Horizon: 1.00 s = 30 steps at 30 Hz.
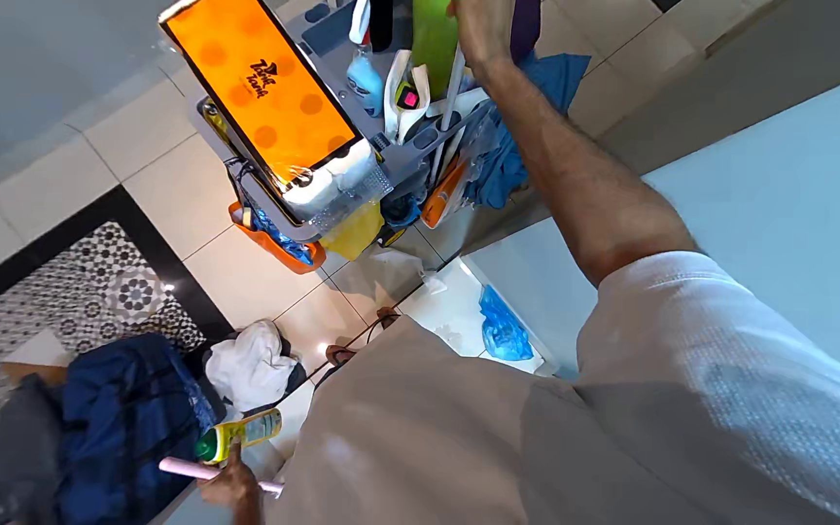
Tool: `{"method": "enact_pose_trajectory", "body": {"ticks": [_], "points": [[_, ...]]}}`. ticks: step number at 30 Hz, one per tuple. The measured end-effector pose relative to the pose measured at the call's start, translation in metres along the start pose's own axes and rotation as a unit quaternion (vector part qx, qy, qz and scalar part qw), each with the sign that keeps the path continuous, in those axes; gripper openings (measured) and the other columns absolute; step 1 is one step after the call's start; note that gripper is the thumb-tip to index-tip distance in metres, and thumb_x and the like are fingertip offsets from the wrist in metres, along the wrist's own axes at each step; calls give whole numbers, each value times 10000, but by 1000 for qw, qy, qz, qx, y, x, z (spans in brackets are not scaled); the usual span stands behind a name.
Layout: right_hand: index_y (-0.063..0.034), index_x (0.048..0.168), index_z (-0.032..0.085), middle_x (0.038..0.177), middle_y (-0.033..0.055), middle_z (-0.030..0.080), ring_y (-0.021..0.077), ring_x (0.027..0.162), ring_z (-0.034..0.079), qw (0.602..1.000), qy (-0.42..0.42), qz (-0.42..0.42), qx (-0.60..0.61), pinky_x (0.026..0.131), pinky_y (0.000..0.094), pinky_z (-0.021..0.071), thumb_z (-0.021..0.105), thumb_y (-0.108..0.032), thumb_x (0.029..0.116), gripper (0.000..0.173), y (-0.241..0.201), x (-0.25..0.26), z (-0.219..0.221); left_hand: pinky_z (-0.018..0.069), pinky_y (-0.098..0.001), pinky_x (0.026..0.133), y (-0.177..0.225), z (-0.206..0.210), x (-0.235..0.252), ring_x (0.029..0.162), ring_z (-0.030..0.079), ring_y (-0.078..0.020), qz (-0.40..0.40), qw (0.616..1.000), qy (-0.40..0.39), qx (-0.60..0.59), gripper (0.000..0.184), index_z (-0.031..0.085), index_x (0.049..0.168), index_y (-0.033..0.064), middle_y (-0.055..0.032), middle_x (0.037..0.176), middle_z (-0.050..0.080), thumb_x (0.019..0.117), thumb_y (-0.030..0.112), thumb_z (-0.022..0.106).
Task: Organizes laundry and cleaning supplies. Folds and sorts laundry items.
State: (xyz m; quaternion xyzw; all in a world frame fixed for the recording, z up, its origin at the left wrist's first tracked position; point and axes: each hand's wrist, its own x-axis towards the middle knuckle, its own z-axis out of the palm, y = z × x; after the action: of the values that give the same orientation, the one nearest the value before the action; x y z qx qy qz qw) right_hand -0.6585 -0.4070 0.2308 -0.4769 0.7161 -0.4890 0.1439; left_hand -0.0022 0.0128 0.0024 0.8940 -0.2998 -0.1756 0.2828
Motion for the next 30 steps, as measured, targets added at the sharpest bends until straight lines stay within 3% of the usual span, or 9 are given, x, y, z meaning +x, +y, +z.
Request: {"method": "enact_pose_trajectory", "body": {"ticks": [5, 9, 14, 16, 21, 23, 25, 27, 30], "points": [[-9, 1237, 657, 1065, 112, 727, 180, 1006, 703, 999, 44, 11, -29, 932, 375, 561, 547, -302, 1042, 369, 52, -19, 24, 474, -394, 1058, 26, -8, -15, 1186, 640, -253, -27, 1000, 11, 1, 615, 554, 1363, -69, -233, 1257, 663, 863, 161, 828], [-54, 1175, 665, 1055, 98, 716, 190, 960, 698, 993, 12, 55, -101, 878, 380, 562, 580, -342, 1030, 332, 87, -28, 32, 482, -433, 1023, 21, -7, -16, 1134, 652, -281, -39, 999, 29, 7, 597, 573, 1353, -61, -241, 1212, 676, 870, 184, 823], [-14, 1383, 542, 1278, 201, 660, 336, 1185, 647, 972, -68, 124, -187, 1019, 510, 513, 539, -305, 1045, 446, 111, -59, 43, 467, -492, 1037, 15, -7, -7, 1154, 644, -336, -61, 998, 17, 20, 623, 575, 1355, -61, -264, 1220, 670, 864, 227, 830], [-1, 1396, 533, 1295, 225, 644, 359, 1216, 625, 966, -71, 143, -202, 1046, 531, 492, 563, -345, 1027, 505, 123, -79, 50, 468, -514, 1037, 1, -5, 5, 1155, 643, -355, -55, 998, 5, 18, 631, 582, 1344, -63, -270, 1219, 668, 857, 245, 838], [10, 1427, 505, 1387, 264, 576, 409, 1281, 575, 957, -95, 131, -240, 1067, 574, 476, 574, -276, 1013, 508, 148, -169, 74, 441, -506, 1102, 6, -9, 28, 1238, 611, -375, -40, 998, -38, -1, 639, 552, 1364, -93, -301, 1297, 629, 880, 236, 808], [15, 1460, 489, 1418, 270, 563, 401, 1307, 564, 942, -159, 176, -238, 1096, 568, 453, 595, -272, 1020, 536, 173, -221, 92, 459, -521, 1081, 8, -8, 42, 1202, 635, -380, -43, 998, -55, 6, 634, 567, 1342, -99, -300, 1258, 649, 878, 261, 807], [46, 1355, 578, 1271, 270, 647, 372, 1142, 650, 881, -310, 264, -243, 979, 537, 524, 577, -274, 1042, 447, 191, -277, 116, 479, -586, 1025, 2, -4, 60, 1136, 655, -416, -54, 995, -82, 15, 606, 593, 1312, -81, -300, 1186, 671, 883, 293, 803], [-3, 1426, 519, 1310, 250, 626, 376, 1118, 651, 745, -522, 350, -222, 928, 541, 536, 525, -306, 1079, 461, 185, -329, 140, 493, -627, 965, -7, 2, 78, 1060, 675, -429, -54, 993, -101, 12, 570, 622, 1270, -60, -292, 1108, 690, 877, 308, 810], [-31, 1384, 567, 1298, 235, 644, 377, 1111, 654, 564, -733, 275, -262, 933, 563, 521, 646, -336, 1018, 483, 161, -384, 201, 512, -620, 950, -30, 12, 107, 1036, 689, -410, -35, 989, -141, 12, 589, 610, 1300, -28, -260, 1101, 705, 884, 345, 797]]}}
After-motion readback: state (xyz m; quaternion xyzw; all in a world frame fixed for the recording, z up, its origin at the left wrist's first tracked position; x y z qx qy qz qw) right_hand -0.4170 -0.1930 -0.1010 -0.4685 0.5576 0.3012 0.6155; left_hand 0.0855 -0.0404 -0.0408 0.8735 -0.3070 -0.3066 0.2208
